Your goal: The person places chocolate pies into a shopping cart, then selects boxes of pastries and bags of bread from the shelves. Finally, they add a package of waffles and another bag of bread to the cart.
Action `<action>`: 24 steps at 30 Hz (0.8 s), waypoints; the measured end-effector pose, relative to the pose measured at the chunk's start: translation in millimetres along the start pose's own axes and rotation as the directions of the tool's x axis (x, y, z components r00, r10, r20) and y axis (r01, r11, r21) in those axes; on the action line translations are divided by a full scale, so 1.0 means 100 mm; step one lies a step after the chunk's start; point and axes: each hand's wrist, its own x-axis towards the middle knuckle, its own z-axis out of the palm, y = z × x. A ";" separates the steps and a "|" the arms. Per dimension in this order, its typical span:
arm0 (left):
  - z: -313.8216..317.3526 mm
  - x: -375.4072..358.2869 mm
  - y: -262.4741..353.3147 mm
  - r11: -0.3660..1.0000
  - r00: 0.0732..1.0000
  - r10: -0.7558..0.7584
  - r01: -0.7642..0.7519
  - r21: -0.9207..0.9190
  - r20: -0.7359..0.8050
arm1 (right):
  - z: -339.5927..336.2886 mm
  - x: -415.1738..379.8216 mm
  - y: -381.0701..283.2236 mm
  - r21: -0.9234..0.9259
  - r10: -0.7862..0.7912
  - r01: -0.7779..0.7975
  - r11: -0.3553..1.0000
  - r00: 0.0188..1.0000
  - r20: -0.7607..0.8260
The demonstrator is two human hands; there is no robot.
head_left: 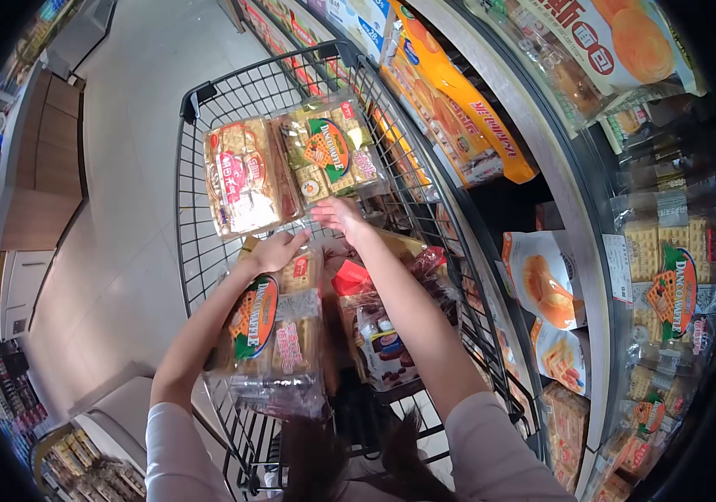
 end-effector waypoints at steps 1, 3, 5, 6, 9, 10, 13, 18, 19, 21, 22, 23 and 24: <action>-0.16 -0.09 0.21 0.994 0.996 0.084 -0.084 0.070 0.010 | 0.00 -0.01 0.01 0.018 -0.008 0.008 1.000 1.000 -0.020; -0.38 -0.11 0.47 0.999 0.995 -0.026 0.030 0.041 -0.097 | -0.02 0.04 0.00 -0.026 0.008 -0.009 1.000 0.999 -0.046; -0.67 -0.07 0.72 0.986 0.947 0.125 -0.085 0.145 -0.295 | 0.02 -0.16 -0.15 -0.048 0.142 -0.144 0.988 0.989 -0.052; -0.77 0.15 0.68 0.996 0.914 0.066 -0.033 0.088 -0.400 | -0.10 0.27 0.15 0.101 0.114 -0.123 0.987 0.989 0.095; -1.24 0.55 0.75 1.000 0.794 0.028 -0.027 0.011 -0.607 | -0.16 0.22 0.22 0.555 -0.110 -0.199 0.808 0.874 0.473; -1.32 0.76 0.65 0.994 0.690 0.050 0.035 0.102 -0.722 | -0.24 0.35 0.33 0.634 -0.142 -0.239 0.736 0.861 0.489; -1.41 1.08 0.45 0.986 0.780 0.021 0.087 0.141 -0.626 | -0.21 0.19 0.06 0.774 0.081 -0.181 0.607 0.983 0.166; -0.57 0.84 0.51 0.706 0.914 0.333 -0.078 0.704 -0.233 | -0.22 0.17 0.08 0.664 0.170 -0.031 0.747 0.974 -0.147; -0.41 0.76 0.53 0.679 0.916 0.367 -0.144 0.720 -0.162 | -0.21 0.17 0.09 0.576 0.206 -0.059 0.815 0.959 -0.194; -0.18 0.79 0.43 0.578 0.858 0.506 -0.258 0.774 -0.092 | -0.17 0.18 0.16 0.581 0.254 -0.106 0.807 0.950 -0.180; -0.13 0.80 0.40 0.567 0.839 0.542 -0.320 0.759 -0.051 | -0.17 0.21 0.19 0.570 0.249 -0.116 0.814 0.955 -0.160; -0.10 0.84 0.36 0.571 0.832 0.551 -0.326 0.754 -0.057 | -0.16 0.25 0.23 0.557 0.243 -0.127 0.821 0.960 -0.140; -0.12 0.86 0.37 0.578 0.827 0.558 -0.331 0.746 -0.066 | -0.16 0.24 0.22 0.581 0.253 -0.130 0.803 0.958 -0.136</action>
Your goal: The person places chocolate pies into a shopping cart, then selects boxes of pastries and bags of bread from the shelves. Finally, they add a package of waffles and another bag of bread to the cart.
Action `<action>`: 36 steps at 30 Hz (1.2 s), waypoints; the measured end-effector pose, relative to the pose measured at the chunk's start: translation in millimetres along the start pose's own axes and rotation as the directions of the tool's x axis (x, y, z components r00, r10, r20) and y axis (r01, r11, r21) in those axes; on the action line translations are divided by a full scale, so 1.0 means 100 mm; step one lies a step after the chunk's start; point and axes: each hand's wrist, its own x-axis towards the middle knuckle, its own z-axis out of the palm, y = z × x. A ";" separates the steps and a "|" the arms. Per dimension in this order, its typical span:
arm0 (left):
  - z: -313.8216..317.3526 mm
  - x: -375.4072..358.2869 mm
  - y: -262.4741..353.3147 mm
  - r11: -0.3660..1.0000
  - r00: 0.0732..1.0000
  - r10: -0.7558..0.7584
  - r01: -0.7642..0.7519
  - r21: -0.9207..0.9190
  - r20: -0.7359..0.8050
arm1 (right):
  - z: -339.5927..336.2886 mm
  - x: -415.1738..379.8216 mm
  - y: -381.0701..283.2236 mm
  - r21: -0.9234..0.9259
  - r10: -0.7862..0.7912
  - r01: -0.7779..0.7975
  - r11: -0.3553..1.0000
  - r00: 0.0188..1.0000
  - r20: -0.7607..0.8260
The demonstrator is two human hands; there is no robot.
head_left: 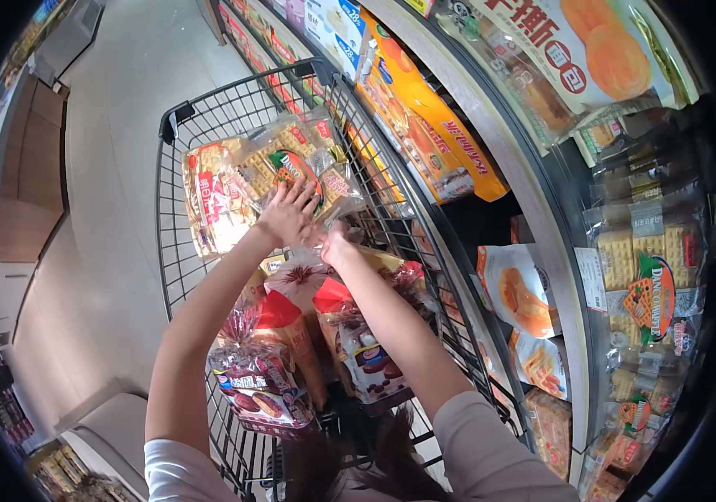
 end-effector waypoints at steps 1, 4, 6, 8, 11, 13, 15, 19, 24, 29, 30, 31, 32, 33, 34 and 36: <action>0.01 0.01 0.00 1.000 1.000 -0.002 0.002 -0.015 -0.012 | -0.01 -0.01 -0.01 0.026 0.012 -0.012 1.000 1.000 -0.005; -0.06 -0.04 0.05 0.984 0.959 -0.178 0.174 -0.036 -0.222 | 0.02 -0.13 -0.12 0.166 -0.006 0.015 0.986 0.999 -0.051; -0.12 -0.17 0.07 0.929 0.895 -0.369 0.352 -0.112 -0.250 | 0.06 -0.19 -0.23 0.242 -0.075 0.106 0.964 0.988 -0.132; -0.09 -0.33 0.09 0.827 0.769 -0.561 0.536 -0.169 -0.306 | -0.01 -0.20 -0.30 0.223 -0.157 0.154 0.963 0.988 -0.005; 0.07 -0.46 0.20 0.843 0.829 -0.523 0.537 0.018 -0.197 | -0.03 -0.18 -0.30 0.259 -0.139 0.104 0.960 0.983 0.119; 0.16 -0.45 0.28 0.836 0.854 -0.502 0.520 0.174 -0.136 | -0.10 -0.10 -0.37 0.290 -0.020 0.039 0.956 0.997 -0.068; 0.19 -0.45 0.26 0.858 0.868 -0.475 0.493 0.144 -0.142 | -0.11 -0.17 -0.37 0.305 -0.090 0.096 0.947 0.995 -0.034; 0.11 -0.44 0.15 0.893 0.917 -0.382 0.398 0.211 -0.112 | -0.01 -0.34 -0.28 0.507 -0.296 0.129 0.852 0.918 0.263; 0.21 -0.13 -0.15 0.909 0.915 -0.402 0.395 0.134 0.033 | -0.05 -0.16 -0.28 0.355 -0.082 0.130 0.926 0.986 -0.147; 0.02 -0.10 -0.10 0.891 0.900 -0.422 0.434 -0.131 0.112 | 0.00 -0.07 -0.26 0.105 -0.159 0.157 0.982 0.987 0.008; -0.03 -0.15 -0.04 0.893 0.914 -0.380 0.403 -0.198 0.144 | 0.00 -0.06 -0.29 0.040 -0.154 0.152 0.987 0.987 0.053; 0.00 -0.30 0.04 0.925 0.946 -0.316 0.324 -0.196 0.074 | 0.04 -0.08 -0.28 -0.028 -0.174 0.175 0.984 0.984 0.032; 0.03 -0.49 0.06 0.944 0.970 -0.218 0.237 -0.229 0.105 | 0.10 -0.11 -0.27 -0.098 -0.198 0.198 0.975 0.980 0.014; -0.03 -0.67 0.10 0.953 0.984 -0.117 0.149 -0.264 0.131 | 0.14 -0.14 -0.27 -0.167 -0.223 0.219 0.961 0.975 -0.002; -0.32 -0.81 0.15 0.850 0.940 -0.132 0.271 -0.451 0.315 | 0.16 -0.16 -0.31 -0.523 -0.223 0.269 0.809 0.963 0.150; -0.78 -1.16 0.31 0.634 0.860 -0.132 0.455 -0.626 0.492 | 0.08 -0.13 -0.33 -0.907 -0.042 0.389 0.164 0.921 0.388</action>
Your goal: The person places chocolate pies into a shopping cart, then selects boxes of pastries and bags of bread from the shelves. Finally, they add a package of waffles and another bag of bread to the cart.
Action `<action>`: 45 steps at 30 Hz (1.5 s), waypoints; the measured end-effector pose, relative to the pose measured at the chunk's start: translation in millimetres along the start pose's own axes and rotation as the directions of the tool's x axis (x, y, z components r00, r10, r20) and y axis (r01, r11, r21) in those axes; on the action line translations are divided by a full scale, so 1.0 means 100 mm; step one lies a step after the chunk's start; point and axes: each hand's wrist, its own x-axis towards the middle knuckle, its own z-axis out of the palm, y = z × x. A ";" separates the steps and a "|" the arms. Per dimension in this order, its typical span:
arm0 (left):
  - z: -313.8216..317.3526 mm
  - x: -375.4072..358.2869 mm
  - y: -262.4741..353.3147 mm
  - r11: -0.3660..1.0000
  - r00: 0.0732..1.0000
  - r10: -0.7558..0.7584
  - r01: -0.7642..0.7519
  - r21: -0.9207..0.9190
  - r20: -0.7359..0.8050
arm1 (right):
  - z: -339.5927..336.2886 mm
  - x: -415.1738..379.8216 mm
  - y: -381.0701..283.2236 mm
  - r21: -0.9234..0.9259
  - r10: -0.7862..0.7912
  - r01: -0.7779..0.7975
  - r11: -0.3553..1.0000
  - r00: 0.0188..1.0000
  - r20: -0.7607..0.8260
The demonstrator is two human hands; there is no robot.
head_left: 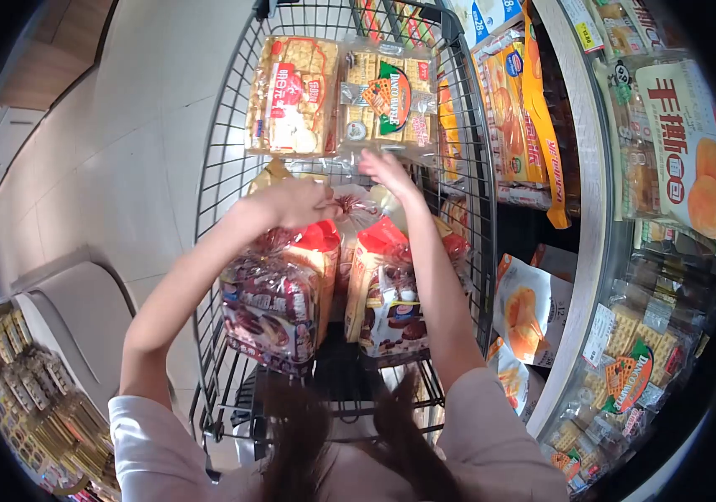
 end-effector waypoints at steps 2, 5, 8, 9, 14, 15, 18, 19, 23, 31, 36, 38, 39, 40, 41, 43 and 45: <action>0.04 -0.49 0.16 1.000 0.996 0.005 -0.004 0.015 -0.092 | 0.01 -0.12 -0.11 -0.540 -0.144 0.256 0.802 0.960 0.242; 0.29 -1.15 0.26 0.983 0.939 0.050 0.013 0.181 -0.341 | -0.01 -0.41 -0.45 -0.629 -0.111 0.289 0.721 0.945 0.306; 0.65 -1.62 0.22 0.860 0.870 0.054 0.209 0.466 -0.490 | -0.08 -0.84 -0.82 -0.765 -0.186 0.333 0.552 0.943 0.277; 0.78 -1.76 0.22 0.767 0.855 0.049 0.298 0.568 -0.516 | -0.09 -1.14 -1.06 -0.807 -0.202 0.343 0.480 0.939 0.279; 1.55 -2.35 0.32 0.946 0.944 -0.234 0.276 0.169 -0.233 | -0.30 -2.35 -1.47 -0.851 -0.557 0.448 0.274 0.795 0.239; 1.57 -2.48 0.45 0.931 0.916 -0.364 0.359 -0.060 -0.168 | -0.42 -2.58 -1.53 -0.866 -0.605 0.429 0.258 0.771 0.201; 1.53 -2.83 0.83 0.872 0.791 -0.485 0.469 -0.140 -0.373 | -0.71 -3.34 -1.59 -0.906 -0.566 0.148 0.396 0.817 -0.114; 1.50 -2.88 0.96 0.818 0.734 -0.573 0.537 -0.206 -0.364 | -0.75 -3.59 -1.54 -0.876 -0.500 0.046 0.480 0.835 -0.229; 1.55 -3.07 1.31 0.781 0.698 -0.607 0.612 -0.123 -0.381 | -0.73 -4.45 -0.82 -0.873 -0.203 -0.238 0.425 0.915 -0.348; 1.62 -3.14 1.70 0.897 0.873 -0.436 0.441 -0.029 -0.220 | -0.53 -5.05 -0.63 -0.665 -0.376 -0.081 0.743 0.771 -0.514; 1.69 -2.83 1.86 0.945 0.920 -0.317 0.327 0.007 -0.230 | -0.59 -4.86 -0.72 -0.624 -0.590 0.161 0.765 0.565 -0.577; 1.78 -2.75 1.88 0.954 0.922 -0.286 0.299 0.012 -0.263 | -0.56 -4.88 -0.73 -0.607 -0.611 0.193 0.771 0.492 -0.620; 1.77 -2.67 1.85 0.959 0.925 -0.271 0.284 0.012 -0.267 | -0.58 -4.80 -0.70 -0.607 -0.613 0.194 0.771 0.484 -0.624; 1.76 -2.62 1.82 0.963 0.927 -0.258 0.271 0.011 -0.271 | -0.60 -4.72 -0.69 -0.608 -0.616 0.195 0.770 0.476 -0.627; 1.77 -2.57 1.78 0.966 0.930 -0.245 0.257 0.008 -0.275 | -0.60 -4.67 -0.73 -0.650 -0.647 0.177 0.739 0.455 -0.612; 1.78 -2.49 1.68 0.975 0.938 -0.215 0.223 0.000 -0.272 | -0.64 -4.47 -0.64 -0.656 -0.659 0.179 0.733 0.422 -0.622; 1.89 -2.48 1.63 0.983 0.949 -0.179 0.184 -0.006 -0.262 | -0.62 -4.52 -0.49 -0.668 -0.665 0.157 0.727 0.401 -0.630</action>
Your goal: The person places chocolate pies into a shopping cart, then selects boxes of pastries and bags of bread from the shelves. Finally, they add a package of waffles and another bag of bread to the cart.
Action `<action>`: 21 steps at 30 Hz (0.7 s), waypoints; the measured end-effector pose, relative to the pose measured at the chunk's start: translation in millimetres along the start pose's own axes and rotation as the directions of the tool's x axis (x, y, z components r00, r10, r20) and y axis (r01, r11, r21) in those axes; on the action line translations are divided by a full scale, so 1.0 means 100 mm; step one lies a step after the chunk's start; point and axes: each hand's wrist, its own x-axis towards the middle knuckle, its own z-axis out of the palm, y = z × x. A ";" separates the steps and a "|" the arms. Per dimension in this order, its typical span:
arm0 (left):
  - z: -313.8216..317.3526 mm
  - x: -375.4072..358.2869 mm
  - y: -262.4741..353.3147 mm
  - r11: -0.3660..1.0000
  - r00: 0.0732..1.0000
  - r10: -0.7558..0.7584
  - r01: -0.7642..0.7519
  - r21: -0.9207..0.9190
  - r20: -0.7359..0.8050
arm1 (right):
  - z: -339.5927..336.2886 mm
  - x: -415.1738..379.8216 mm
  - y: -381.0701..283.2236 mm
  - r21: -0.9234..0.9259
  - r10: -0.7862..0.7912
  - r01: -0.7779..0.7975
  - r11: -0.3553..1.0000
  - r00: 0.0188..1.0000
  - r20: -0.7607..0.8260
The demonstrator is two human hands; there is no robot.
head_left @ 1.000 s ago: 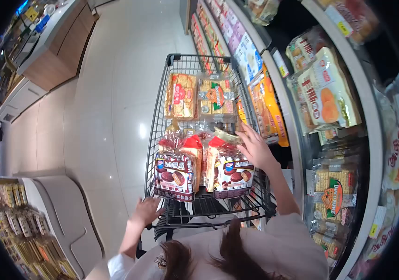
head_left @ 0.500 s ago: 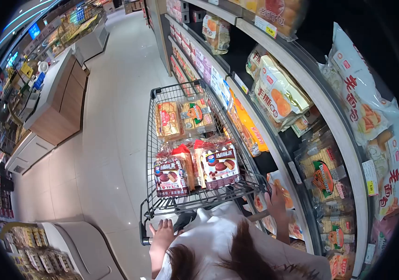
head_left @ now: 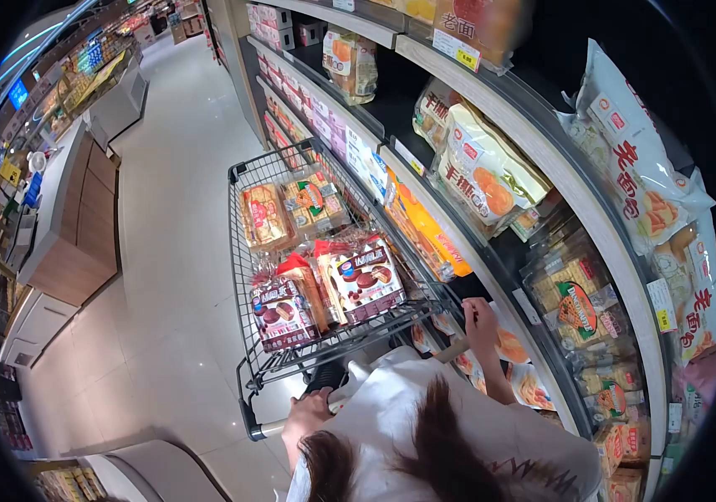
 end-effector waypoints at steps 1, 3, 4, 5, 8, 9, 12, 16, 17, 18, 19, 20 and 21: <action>-0.13 0.12 -0.11 1.000 0.999 0.027 -0.027 -0.011 0.025 | 0.12 0.09 -0.04 -0.014 0.031 -0.031 0.999 1.000 0.005; -0.36 0.35 -0.27 0.997 0.994 0.075 -0.072 -0.038 0.082 | 0.41 0.34 -0.12 -0.048 0.100 -0.099 0.994 0.995 0.015; -0.48 0.46 -0.36 0.995 0.989 0.098 -0.094 -0.046 0.111 | 0.50 0.42 -0.17 -0.067 0.125 -0.124 0.990 0.992 0.015; -0.58 0.54 -0.43 0.991 0.982 0.124 -0.118 -0.057 0.140 | 0.57 0.49 -0.22 -0.090 0.149 -0.147 0.985 0.989 0.012; -1.20 0.51 -0.47 0.975 0.923 0.203 -0.160 -0.156 0.327 | 0.34 0.65 -0.66 -0.426 0.280 -0.163 0.890 0.932 0.229; -1.27 0.57 -0.52 0.970 0.911 0.226 -0.177 -0.168 0.344 | 0.38 0.68 -0.75 -0.513 0.332 -0.124 0.849 0.881 0.337; -1.40 0.85 -0.59 0.946 0.873 0.314 -0.254 -0.201 0.373 | 0.53 0.60 -0.85 -0.594 0.149 0.116 0.796 0.914 0.378; -1.52 1.34 -0.44 0.904 0.833 0.419 -0.347 -0.250 0.362 | 0.64 0.67 -0.97 -0.586 0.272 0.044 0.809 0.856 0.440; -1.47 1.42 -0.40 0.890 0.835 0.447 -0.379 -0.254 0.321 | 0.63 0.63 -1.00 -0.560 0.285 -0.004 0.828 0.864 0.415; -1.42 1.50 -0.39 0.871 0.834 0.482 -0.422 -0.253 0.267 | 0.63 0.62 -1.02 -0.532 0.305 -0.057 0.845 0.868 0.392; -1.38 1.57 -0.38 0.850 0.830 0.515 -0.464 -0.248 0.212 | 0.64 0.60 -1.05 -0.500 0.326 -0.112 0.859 0.872 0.365; -1.34 1.66 -0.35 0.828 0.822 0.548 -0.507 -0.240 0.155 | 0.65 0.59 -1.06 -0.546 0.342 -0.102 0.832 0.868 0.359; -1.32 1.83 -0.33 0.798 0.809 0.583 -0.552 -0.241 0.077 | 0.78 0.57 -0.93 -0.479 0.406 -0.202 0.854 0.835 0.371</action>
